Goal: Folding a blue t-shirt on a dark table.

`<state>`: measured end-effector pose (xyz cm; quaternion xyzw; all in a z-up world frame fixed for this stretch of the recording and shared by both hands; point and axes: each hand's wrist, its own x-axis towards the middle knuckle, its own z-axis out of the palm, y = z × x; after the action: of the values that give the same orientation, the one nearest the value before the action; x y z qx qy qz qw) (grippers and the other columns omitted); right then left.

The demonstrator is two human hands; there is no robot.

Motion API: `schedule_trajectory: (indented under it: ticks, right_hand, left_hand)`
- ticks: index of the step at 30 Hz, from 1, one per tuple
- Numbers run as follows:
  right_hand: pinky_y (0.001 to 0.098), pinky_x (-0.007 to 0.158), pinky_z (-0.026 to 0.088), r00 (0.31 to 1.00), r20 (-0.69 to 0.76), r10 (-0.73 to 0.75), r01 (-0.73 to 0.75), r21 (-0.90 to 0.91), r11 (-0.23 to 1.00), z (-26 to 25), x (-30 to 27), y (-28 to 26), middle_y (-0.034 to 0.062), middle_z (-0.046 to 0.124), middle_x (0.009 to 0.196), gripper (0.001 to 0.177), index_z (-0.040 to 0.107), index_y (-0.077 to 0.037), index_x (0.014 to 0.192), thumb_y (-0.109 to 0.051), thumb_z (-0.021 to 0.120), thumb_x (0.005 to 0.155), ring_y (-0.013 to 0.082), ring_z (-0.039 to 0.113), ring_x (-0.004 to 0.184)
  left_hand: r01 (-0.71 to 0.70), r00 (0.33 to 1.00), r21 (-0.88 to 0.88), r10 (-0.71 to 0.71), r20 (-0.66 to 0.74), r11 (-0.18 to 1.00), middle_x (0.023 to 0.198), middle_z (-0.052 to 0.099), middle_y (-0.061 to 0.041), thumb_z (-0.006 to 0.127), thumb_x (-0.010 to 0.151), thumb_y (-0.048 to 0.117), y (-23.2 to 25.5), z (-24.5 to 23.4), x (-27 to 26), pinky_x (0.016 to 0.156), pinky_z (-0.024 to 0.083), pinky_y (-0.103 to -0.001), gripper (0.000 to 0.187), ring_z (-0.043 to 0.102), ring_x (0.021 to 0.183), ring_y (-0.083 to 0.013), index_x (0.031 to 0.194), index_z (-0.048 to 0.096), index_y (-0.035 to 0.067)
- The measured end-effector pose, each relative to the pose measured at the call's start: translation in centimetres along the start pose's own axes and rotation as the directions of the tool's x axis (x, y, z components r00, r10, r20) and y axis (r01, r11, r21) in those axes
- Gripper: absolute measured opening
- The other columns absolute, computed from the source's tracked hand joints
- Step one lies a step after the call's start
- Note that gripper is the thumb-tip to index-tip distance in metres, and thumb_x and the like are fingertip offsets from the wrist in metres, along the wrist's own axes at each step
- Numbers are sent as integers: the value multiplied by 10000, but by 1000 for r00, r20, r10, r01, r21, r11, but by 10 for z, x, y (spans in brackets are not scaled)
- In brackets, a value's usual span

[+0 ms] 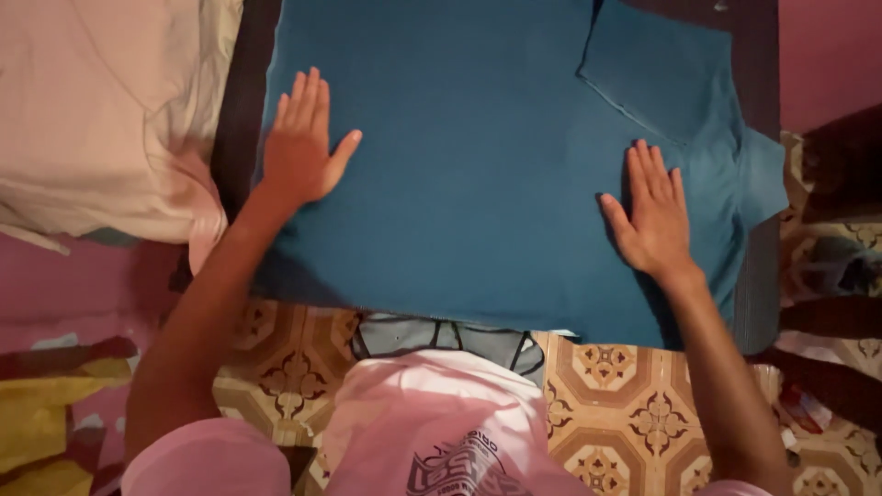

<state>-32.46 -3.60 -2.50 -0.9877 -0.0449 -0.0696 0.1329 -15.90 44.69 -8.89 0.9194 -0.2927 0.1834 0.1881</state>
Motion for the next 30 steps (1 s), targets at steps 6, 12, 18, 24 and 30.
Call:
schedule_trajectory:
  ticks: [6, 12, 18, 24, 30]
  right_hand:
    - [521, 1282, 125, 999, -9, 52, -52, -17, 998, 0, -16, 7, 228, 286, 1696, 766, 317, 51, 1611, -467, 463, 1065, 364, 200, 1596]
    - [552, 1283, 153, 997, -70, -22, 20, -33, 999, 6, 6, -30, 259, 313, 1686, 751, 337, 83, 1596, -447, 487, 1085, 407, 231, 1586]
    - [560, 1271, 166, 985, -36, -169, 170, 26, 985, 18, 55, -87, 253, 328, 1668, 748, 350, 78, 1585, -438, 518, 1070, 401, 245, 1579]
    - [558, 1287, 178, 946, -26, -324, 324, 18, 946, 54, 89, -114, 221, 327, 1693, 685, 369, 63, 1593, -352, 509, 1067, 375, 246, 1594]
    - [559, 1257, 167, 957, 30, -289, 286, 86, 954, 50, 92, -109, 227, 339, 1670, 679, 395, 50, 1571, -358, 508, 1040, 370, 255, 1565]
  left_hand:
    - [37, 998, 74, -34, -47, 997, 1649, 356, -330, 613, 1127, 421, -5, 2, -12, 1269, 262, -567, 755, 319, 1559, -453, 1547, 417, -175]
    - [101, 995, -2, -101, 9, 995, 1653, 309, -340, 554, 1119, 466, 61, -5, 9, 1289, 203, -558, 773, 251, 1577, -452, 1542, 378, -157]
    - [90, 936, -47, -69, 344, 995, 1659, 169, -301, 444, 1034, 555, 127, 12, 43, 1248, 81, -518, 882, 103, 1556, -415, 1557, 214, -117]
    - [-21, 975, -179, 60, 214, 984, 1676, 225, -271, 423, 1078, 565, 149, 40, 55, 1297, 135, -497, 844, 137, 1586, -381, 1556, 306, -121]
    - [-26, 977, -200, 67, 203, 980, 1673, 234, -248, 415, 1073, 560, 128, 32, 53, 1287, 134, -494, 839, 152, 1581, -358, 1559, 318, -117]
